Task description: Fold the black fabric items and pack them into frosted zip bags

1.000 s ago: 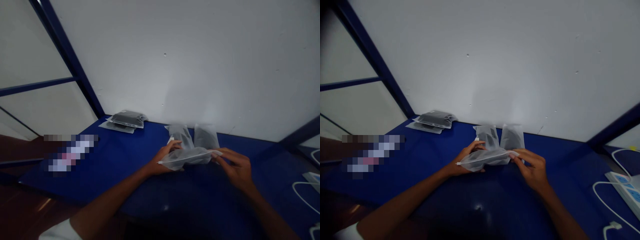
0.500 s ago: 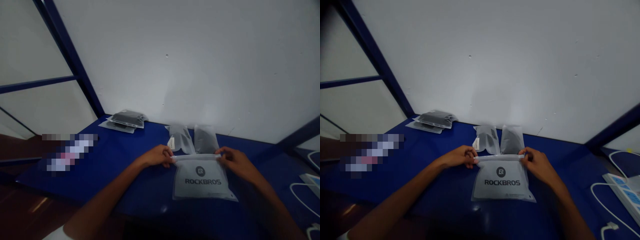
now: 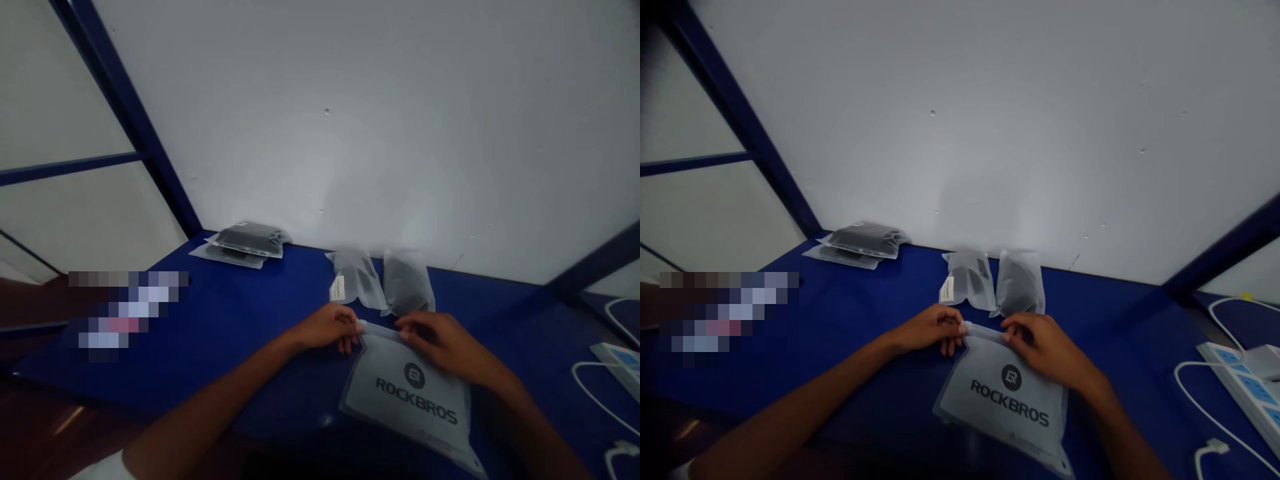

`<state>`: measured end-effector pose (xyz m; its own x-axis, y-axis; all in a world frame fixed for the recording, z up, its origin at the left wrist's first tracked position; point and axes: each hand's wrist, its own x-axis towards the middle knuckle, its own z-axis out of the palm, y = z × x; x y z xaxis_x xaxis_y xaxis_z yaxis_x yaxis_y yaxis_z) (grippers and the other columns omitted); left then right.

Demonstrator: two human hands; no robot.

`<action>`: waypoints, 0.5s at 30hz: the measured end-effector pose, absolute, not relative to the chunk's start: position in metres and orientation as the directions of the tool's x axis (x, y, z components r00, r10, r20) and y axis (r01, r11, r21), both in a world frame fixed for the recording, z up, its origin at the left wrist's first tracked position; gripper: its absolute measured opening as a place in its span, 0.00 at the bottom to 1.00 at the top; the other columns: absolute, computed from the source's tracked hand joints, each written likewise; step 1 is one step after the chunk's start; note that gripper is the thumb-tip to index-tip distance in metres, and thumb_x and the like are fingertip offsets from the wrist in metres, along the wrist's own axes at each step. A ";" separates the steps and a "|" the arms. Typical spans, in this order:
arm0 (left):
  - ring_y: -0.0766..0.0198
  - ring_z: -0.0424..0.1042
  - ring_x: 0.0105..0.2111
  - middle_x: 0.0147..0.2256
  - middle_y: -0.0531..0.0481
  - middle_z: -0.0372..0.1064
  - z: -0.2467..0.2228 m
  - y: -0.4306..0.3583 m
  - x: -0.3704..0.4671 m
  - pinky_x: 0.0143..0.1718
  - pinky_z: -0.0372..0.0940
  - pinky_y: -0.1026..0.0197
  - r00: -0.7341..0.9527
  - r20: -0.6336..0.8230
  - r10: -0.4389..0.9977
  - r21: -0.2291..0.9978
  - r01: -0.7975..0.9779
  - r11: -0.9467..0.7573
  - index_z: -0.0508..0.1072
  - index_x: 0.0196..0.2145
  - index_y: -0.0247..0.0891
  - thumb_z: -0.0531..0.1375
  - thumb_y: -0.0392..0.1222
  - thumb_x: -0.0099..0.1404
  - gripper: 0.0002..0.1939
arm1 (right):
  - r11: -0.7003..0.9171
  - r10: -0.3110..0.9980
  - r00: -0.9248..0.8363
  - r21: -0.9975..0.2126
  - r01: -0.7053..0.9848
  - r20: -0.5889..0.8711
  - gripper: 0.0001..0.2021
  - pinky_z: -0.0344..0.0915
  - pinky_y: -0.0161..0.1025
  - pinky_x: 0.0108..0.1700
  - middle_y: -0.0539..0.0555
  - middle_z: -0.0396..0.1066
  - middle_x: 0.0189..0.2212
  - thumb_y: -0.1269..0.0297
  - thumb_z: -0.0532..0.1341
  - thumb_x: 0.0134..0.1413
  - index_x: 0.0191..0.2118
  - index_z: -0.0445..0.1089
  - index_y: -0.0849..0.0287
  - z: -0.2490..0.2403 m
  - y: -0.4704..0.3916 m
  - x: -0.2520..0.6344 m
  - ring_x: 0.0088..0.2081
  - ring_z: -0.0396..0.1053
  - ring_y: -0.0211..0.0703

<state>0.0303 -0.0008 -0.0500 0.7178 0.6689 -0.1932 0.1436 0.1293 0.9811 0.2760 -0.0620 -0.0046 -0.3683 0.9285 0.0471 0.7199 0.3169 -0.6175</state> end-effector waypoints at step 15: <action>0.71 0.63 0.23 0.22 0.54 0.64 -0.033 -0.027 0.041 0.27 0.57 0.68 0.711 0.152 0.686 0.880 0.219 -0.422 0.68 0.25 0.34 0.52 0.46 0.69 0.17 | 0.374 0.915 -0.340 -0.767 0.521 0.215 0.10 0.62 0.36 0.32 0.51 0.73 0.29 0.57 0.60 0.57 0.34 0.75 0.56 -0.018 -0.066 0.233 0.30 0.68 0.39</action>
